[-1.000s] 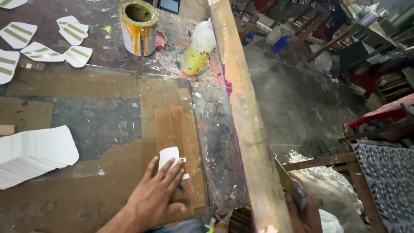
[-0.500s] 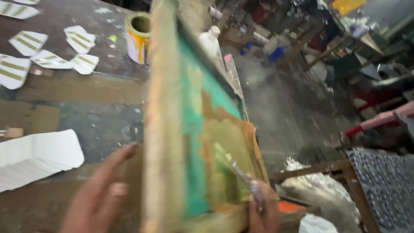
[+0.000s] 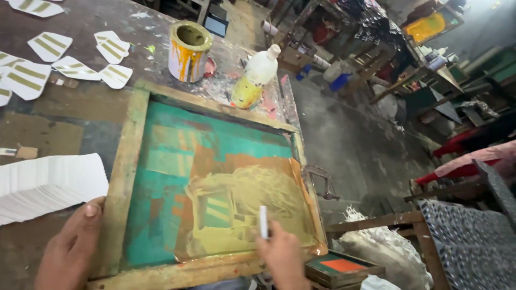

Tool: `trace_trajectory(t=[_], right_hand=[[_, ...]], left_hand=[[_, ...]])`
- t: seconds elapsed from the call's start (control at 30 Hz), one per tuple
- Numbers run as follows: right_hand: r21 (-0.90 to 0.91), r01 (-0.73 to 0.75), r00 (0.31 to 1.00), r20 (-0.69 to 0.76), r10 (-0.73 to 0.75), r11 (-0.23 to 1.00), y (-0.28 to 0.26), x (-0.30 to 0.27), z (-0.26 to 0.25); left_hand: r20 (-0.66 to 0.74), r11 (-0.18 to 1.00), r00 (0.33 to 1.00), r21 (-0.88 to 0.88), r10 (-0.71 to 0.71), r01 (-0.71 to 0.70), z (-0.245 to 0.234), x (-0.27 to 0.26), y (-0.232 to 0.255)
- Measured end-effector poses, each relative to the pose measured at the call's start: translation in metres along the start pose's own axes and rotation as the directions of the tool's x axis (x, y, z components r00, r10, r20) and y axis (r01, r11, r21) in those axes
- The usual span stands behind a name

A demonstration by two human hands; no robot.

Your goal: The person performs screen printing on small, white, fan-shaped objects using a wooden frame and a squeegee. They repeatedly place an object under the screen, pull a yellowish substance across the mesh, and then remove the printed item to place it on a pile.

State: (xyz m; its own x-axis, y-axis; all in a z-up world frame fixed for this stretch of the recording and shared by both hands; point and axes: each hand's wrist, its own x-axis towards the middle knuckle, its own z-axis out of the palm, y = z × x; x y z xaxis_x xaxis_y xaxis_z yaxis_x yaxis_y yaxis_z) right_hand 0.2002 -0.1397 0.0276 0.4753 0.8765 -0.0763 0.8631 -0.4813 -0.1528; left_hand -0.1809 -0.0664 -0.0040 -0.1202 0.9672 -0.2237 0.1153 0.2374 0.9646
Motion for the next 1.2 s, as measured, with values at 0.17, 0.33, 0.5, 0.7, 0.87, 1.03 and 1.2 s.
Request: trace_trajectory(t=[0.17, 0.33, 0.5, 0.7, 0.87, 1.03, 1.2], right_hand=[[0.465, 0.113, 0.992, -0.011, -0.122, 0.878, -0.054, -0.016, -0.015], [0.538, 0.539, 0.822, -0.166, -0.545, 0.649, 0.007, -0.025, 0.014], [0.537, 0.719, 0.628, -0.231, -0.743, 0.441, 0.022, -0.034, 0.036], [0.499, 0.744, 0.613, -0.244, -0.751, 0.445, -0.038, 0.011, 0.013], [0.558, 0.733, 0.609, -0.285, -0.740, 0.388, -0.070, 0.030, 0.006], [0.480, 0.752, 0.624, -0.297, -0.722, 0.452, -0.024, -0.030, 0.058], [0.496, 0.808, 0.518, -0.339, -0.785, 0.319, -0.003, -0.035, 0.077]], left_hand=[[-0.027, 0.999, 1.000, 0.051, -0.014, 0.016, 0.001, 0.000, -0.009], [-0.045, 0.984, 0.997, 0.168, -0.057, 0.064, 0.008, -0.006, 0.003], [-0.041, 0.936, 0.999, 0.349, -0.028, 0.041, 0.010, 0.010, -0.026], [-0.035, 0.786, 0.998, 0.618, 0.044, -0.012, 0.013, 0.011, -0.033], [-0.039, 0.776, 0.972, 0.610, 0.231, -0.160, 0.012, 0.010, -0.047], [-0.045, 0.810, 0.973, 0.564, 0.226, -0.162, 0.012, 0.010, -0.042], [-0.056, 0.857, 0.990, 0.507, 0.132, -0.086, 0.014, 0.002, -0.022]])
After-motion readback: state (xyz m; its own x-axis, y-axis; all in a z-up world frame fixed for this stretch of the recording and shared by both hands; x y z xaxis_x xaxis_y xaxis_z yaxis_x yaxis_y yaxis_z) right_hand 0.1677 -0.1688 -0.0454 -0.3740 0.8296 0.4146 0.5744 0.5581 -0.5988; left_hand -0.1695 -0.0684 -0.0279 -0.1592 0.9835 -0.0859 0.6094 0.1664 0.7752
